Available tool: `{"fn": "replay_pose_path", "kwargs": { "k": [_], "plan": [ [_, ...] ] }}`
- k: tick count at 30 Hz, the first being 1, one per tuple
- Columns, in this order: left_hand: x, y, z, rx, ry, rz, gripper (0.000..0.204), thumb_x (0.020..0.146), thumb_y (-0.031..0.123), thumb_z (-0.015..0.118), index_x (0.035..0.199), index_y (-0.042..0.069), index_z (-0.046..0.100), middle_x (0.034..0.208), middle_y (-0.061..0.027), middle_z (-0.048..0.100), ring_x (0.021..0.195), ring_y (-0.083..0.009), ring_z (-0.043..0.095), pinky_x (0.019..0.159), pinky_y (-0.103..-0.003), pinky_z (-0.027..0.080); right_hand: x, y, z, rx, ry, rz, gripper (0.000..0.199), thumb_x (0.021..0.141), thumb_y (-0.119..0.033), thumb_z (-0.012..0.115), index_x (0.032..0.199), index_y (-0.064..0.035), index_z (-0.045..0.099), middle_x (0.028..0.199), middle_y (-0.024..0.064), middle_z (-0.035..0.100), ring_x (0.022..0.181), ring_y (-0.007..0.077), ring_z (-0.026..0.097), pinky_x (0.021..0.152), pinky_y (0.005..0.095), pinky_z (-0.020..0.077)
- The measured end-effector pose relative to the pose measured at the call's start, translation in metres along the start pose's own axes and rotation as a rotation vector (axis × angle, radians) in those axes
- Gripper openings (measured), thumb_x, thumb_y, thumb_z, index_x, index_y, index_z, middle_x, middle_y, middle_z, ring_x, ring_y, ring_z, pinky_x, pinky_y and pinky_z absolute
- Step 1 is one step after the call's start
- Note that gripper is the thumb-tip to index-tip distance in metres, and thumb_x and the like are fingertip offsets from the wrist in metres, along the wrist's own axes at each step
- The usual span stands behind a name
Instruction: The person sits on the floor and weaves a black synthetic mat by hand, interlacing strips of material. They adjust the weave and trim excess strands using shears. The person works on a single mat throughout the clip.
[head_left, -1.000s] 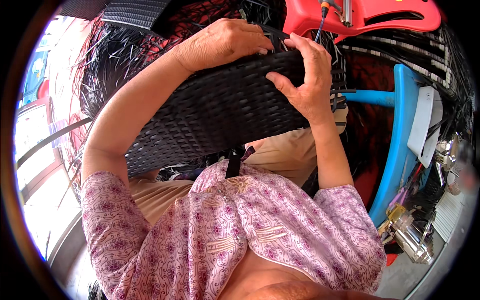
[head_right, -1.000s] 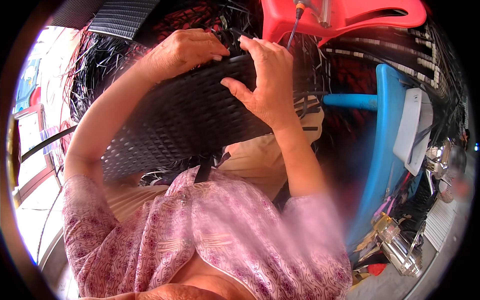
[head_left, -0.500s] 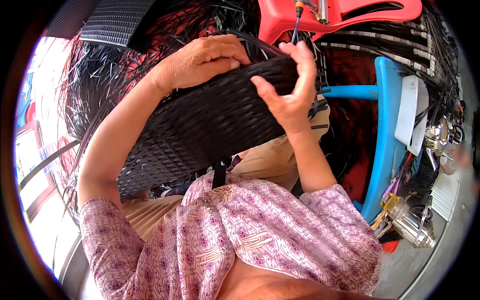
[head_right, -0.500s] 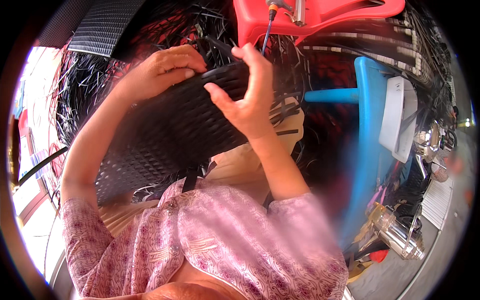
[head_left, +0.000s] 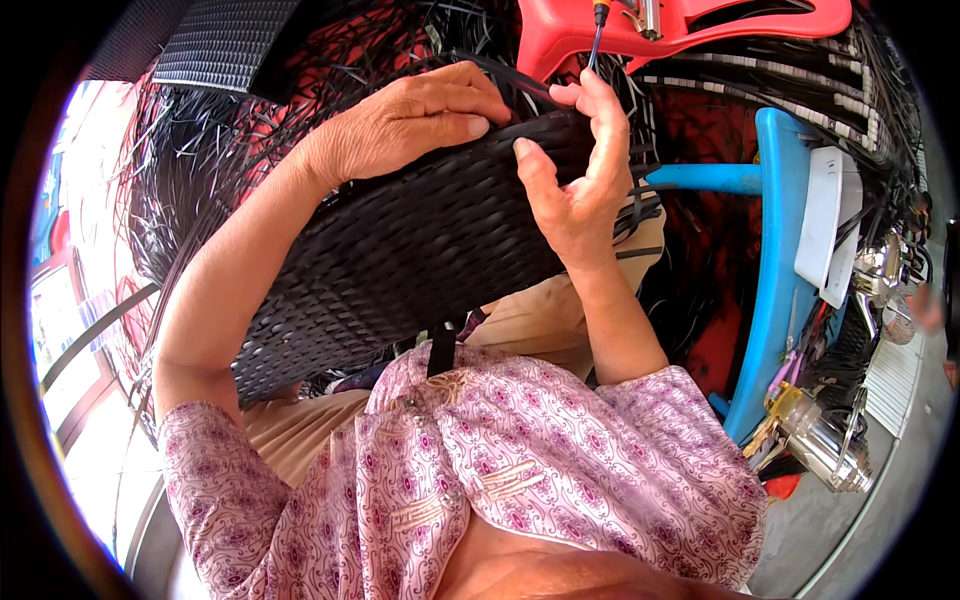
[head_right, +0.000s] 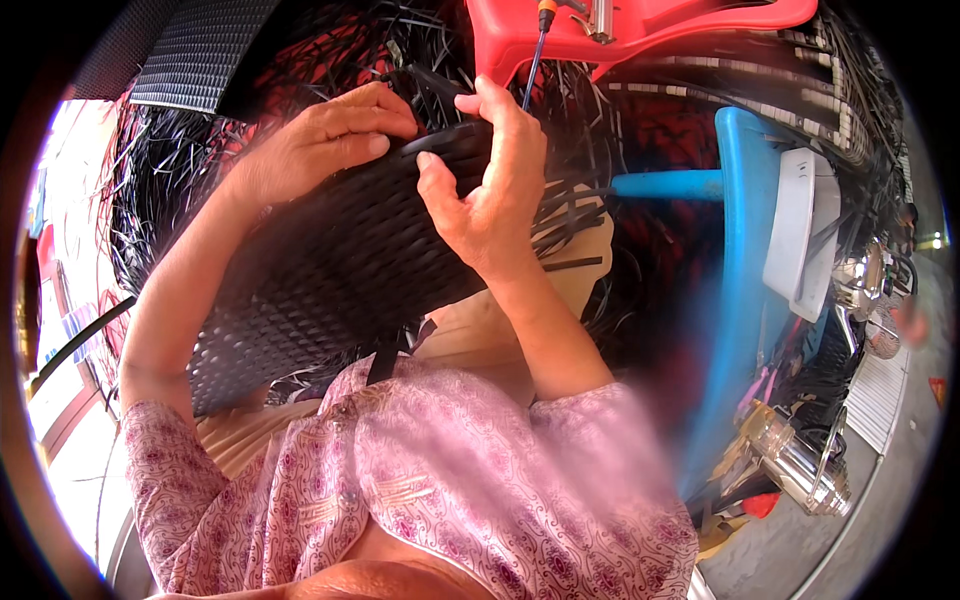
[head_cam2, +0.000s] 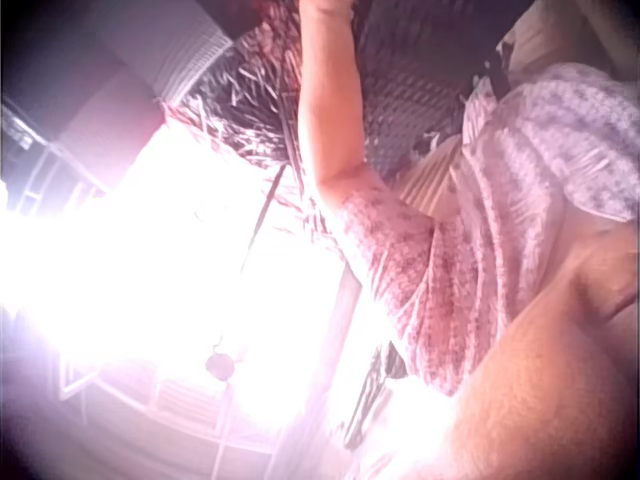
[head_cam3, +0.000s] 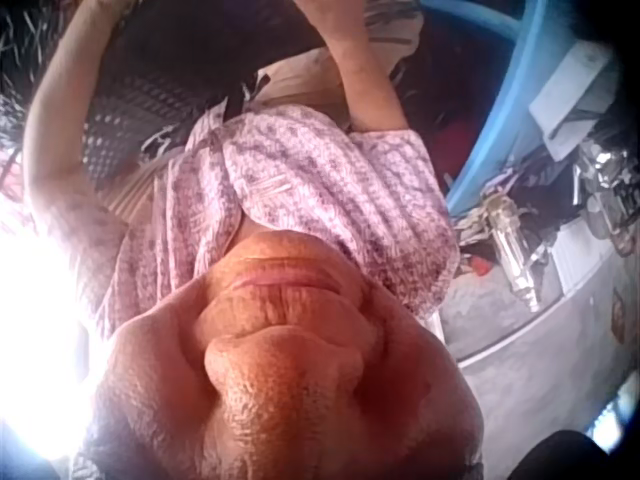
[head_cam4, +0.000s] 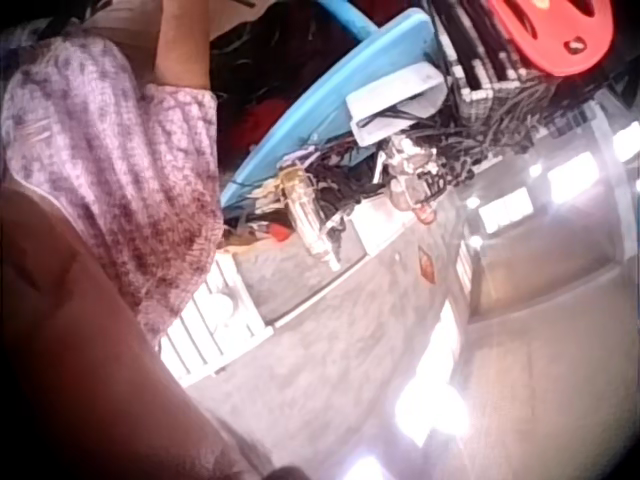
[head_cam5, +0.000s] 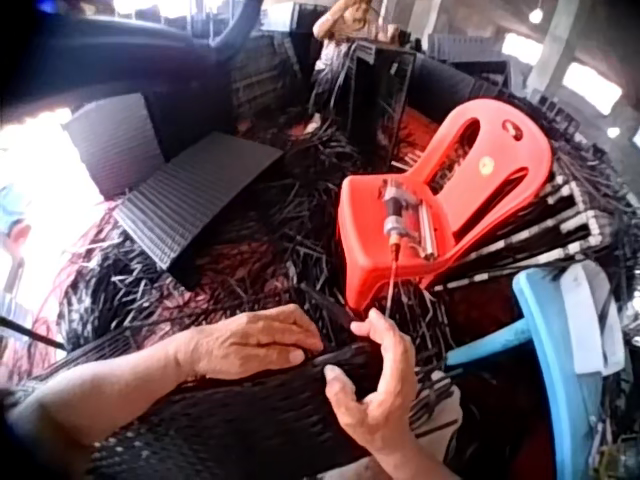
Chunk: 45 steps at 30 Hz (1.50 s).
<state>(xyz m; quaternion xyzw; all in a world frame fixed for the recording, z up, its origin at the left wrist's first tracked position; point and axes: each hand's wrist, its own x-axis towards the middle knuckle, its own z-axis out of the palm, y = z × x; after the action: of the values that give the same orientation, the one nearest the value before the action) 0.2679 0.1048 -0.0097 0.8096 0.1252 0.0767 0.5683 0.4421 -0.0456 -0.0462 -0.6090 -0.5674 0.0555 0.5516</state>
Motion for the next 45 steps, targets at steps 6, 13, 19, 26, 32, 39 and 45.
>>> {"fn": "replay_pose_path", "kwargs": {
  "k": [6, 13, 19, 26, 32, 39, 45],
  "plan": [
    [-0.001, -0.002, 0.002, -0.013, 0.005, 0.036, 0.029, 0.099, 0.013, 0.058, 0.120, -0.005, 0.066, 0.124, -0.0114, 0.059, 0.118, -0.0220, 0.057, 0.104, -0.032, 0.042, -0.002, -0.006, 0.008, -0.182, 0.031, -0.084, 0.067, 0.080, -0.011, 0.070, 0.141, 0.0036, 0.047, 0.122, 0.0165, 0.063, 0.118, 0.0345, 0.054, 0.106, 0.0449, 0.0396],
    [-0.001, -0.005, 0.000, 0.031, -0.017, 0.105, 0.030, 0.099, 0.014, 0.059, 0.121, -0.005, 0.065, 0.124, -0.0125, 0.060, 0.118, -0.0235, 0.057, 0.104, -0.034, 0.042, -0.002, -0.013, 0.007, -0.273, 0.002, -0.113, 0.063, 0.081, -0.008, 0.066, 0.139, 0.0061, 0.046, 0.121, 0.0180, 0.062, 0.122, 0.0392, 0.052, 0.107, 0.0487, 0.0387],
    [-0.001, -0.009, -0.003, -0.007, -0.051, 0.087, 0.031, 0.100, 0.016, 0.058, 0.123, -0.005, 0.065, 0.124, -0.0125, 0.060, 0.119, -0.0242, 0.056, 0.105, -0.034, 0.041, -0.004, -0.005, 0.015, -0.336, 0.046, -0.232, 0.057, 0.083, -0.007, 0.062, 0.136, 0.0060, 0.047, 0.123, 0.0187, 0.059, 0.122, 0.0420, 0.051, 0.106, 0.0508, 0.0381],
    [-0.003, -0.003, -0.007, -0.065, -0.085, -0.020, 0.029, 0.104, 0.016, 0.053, 0.125, 0.000, 0.066, 0.121, -0.0065, 0.062, 0.115, -0.0179, 0.058, 0.102, -0.031, 0.043, -0.006, -0.005, 0.011, -0.317, 0.017, -0.235, 0.056, 0.083, -0.007, 0.062, 0.136, 0.0019, 0.049, 0.119, 0.0168, 0.060, 0.120, 0.0390, 0.050, 0.104, 0.0495, 0.0382],
    [-0.001, -0.018, -0.001, 0.008, -0.042, -0.021, 0.029, 0.104, 0.012, 0.052, 0.127, 0.001, 0.067, 0.120, -0.0048, 0.065, 0.116, -0.0152, 0.059, 0.103, -0.031, 0.044, -0.004, -0.009, 0.007, -0.304, 0.024, -0.283, 0.032, 0.087, -0.007, 0.061, 0.119, -0.0039, 0.065, 0.116, 0.0131, 0.062, 0.118, 0.0368, 0.053, 0.104, 0.0479, 0.0399],
    [-0.013, -0.014, -0.020, 0.020, 0.074, -0.033, 0.029, 0.099, 0.010, 0.062, 0.125, 0.002, 0.069, 0.118, -0.0054, 0.071, 0.116, -0.0153, 0.061, 0.106, -0.030, 0.044, -0.004, -0.004, 0.002, -0.192, 0.002, -0.253, 0.028, 0.088, -0.005, 0.061, 0.115, -0.0018, 0.067, 0.117, 0.0153, 0.064, 0.120, 0.0366, 0.054, 0.107, 0.0472, 0.0403],
    [-0.048, 0.050, -0.008, 0.305, 0.266, -0.201, 0.028, 0.098, 0.014, 0.063, 0.122, 0.001, 0.070, 0.111, -0.0090, 0.073, 0.105, -0.0166, 0.066, 0.095, -0.031, 0.050, -0.006, -0.005, 0.002, -0.196, 0.080, -0.293, 0.029, 0.081, -0.009, 0.065, 0.109, -0.0011, 0.066, 0.111, 0.0152, 0.065, 0.115, 0.0373, 0.056, 0.103, 0.0479, 0.0431]
  ]
}}
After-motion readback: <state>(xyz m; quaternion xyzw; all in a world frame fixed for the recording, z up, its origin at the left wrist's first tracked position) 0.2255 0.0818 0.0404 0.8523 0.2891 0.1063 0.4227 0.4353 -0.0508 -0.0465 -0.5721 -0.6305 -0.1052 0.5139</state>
